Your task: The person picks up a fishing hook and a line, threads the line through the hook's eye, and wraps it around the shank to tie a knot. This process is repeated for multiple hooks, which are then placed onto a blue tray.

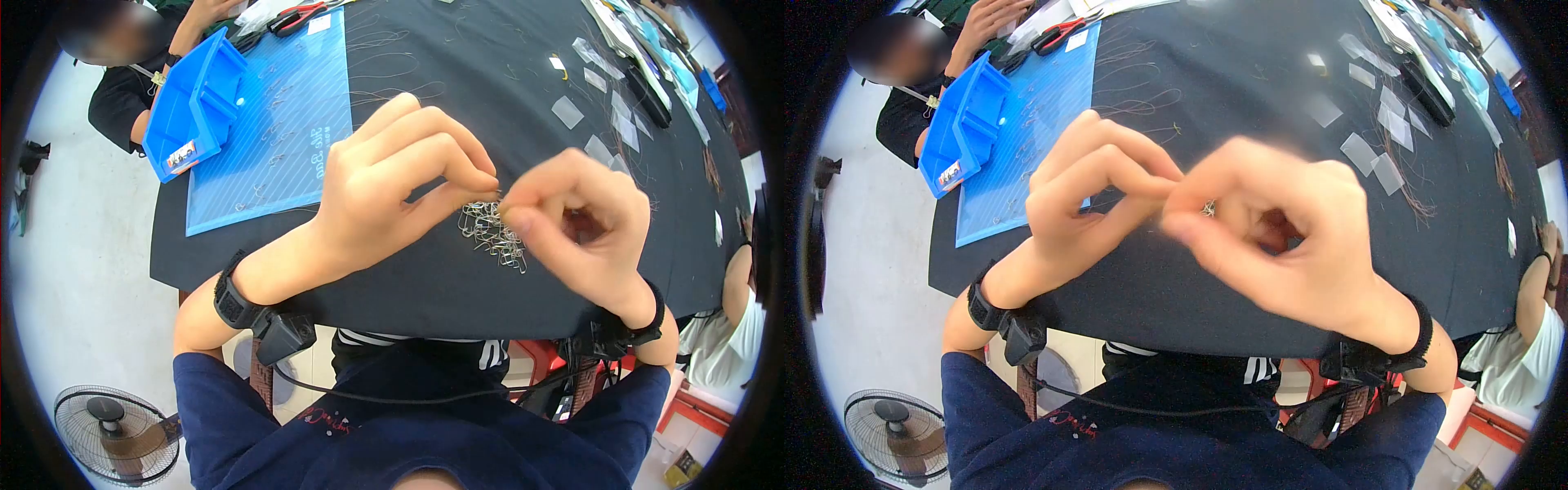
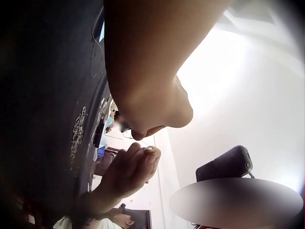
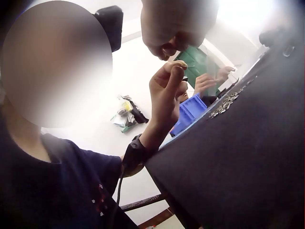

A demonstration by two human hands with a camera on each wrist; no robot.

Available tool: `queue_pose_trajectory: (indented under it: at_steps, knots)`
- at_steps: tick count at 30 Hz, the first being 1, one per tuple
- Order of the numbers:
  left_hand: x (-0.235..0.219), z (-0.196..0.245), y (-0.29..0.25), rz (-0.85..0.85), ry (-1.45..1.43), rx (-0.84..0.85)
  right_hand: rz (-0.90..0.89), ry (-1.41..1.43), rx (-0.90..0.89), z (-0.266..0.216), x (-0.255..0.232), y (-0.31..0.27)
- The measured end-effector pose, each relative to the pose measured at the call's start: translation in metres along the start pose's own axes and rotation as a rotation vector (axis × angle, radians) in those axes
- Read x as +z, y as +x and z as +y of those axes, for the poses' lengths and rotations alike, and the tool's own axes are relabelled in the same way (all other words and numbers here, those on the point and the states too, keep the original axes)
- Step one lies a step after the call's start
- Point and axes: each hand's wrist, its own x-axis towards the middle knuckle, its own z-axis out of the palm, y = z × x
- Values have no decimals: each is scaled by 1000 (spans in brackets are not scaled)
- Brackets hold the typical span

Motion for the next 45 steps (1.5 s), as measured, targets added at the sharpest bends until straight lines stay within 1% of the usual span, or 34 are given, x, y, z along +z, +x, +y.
queue_pose_trajectory:
  at_steps: [4, 7, 8, 11, 12, 15, 16, 19, 22, 24, 26, 28, 32, 35, 36, 40, 43, 45]
  knots:
    - [4, 2, -1, -25, -16, 47, 135, 7, 120, 5, 2, 4]
    - [4, 6, -1, -19, -34, 57, 203, 222, 89, 25, 11, 9]
    - [4, 6, 0, -14, -38, 67, 135, 223, 196, 19, 9, 9]
    - [1, 6, 3, 9, -32, 91, -38, 303, 299, 29, 14, 6]
    - [0, 5, 3, 20, -16, 96, -45, 399, 256, 32, 20, 4]
    - [-5, -1, 3, 47, 4, 87, -168, 338, 377, 20, 14, 6]
    - [-6, -3, 3, 55, 5, 81, -143, 384, 384, 19, 16, 4]
    - [-10, -5, 4, 40, 71, 71, -197, 395, 371, 16, 13, 1]
    - [-8, -4, 4, 41, 97, 54, -168, 386, 257, 11, 13, -1]
    - [-4, -6, 2, 26, 101, 58, -137, 317, 126, 14, 11, 1]
    - [0, -5, 1, 13, 97, 48, -126, 269, 122, 12, 6, 2]
    - [2, -3, 0, 2, 86, 25, -136, 244, 244, 3, -2, 4]
    - [5, 0, -1, -39, 35, 36, 122, 276, 153, 20, 10, 6]
    - [6, 2, -1, -37, 3, 43, 78, 270, 167, 27, 11, 9]
    - [5, 3, -1, -33, -3, 45, 54, 276, 206, 26, 11, 10]
    - [-2, 4, 5, 3, -98, 61, -28, 335, 260, 34, 16, 9]
    - [-5, 4, 2, 38, -130, -51, -100, 385, 318, 34, 17, 7]
    - [-6, 2, 0, 46, -130, -93, -142, 395, 364, 30, 19, 5]
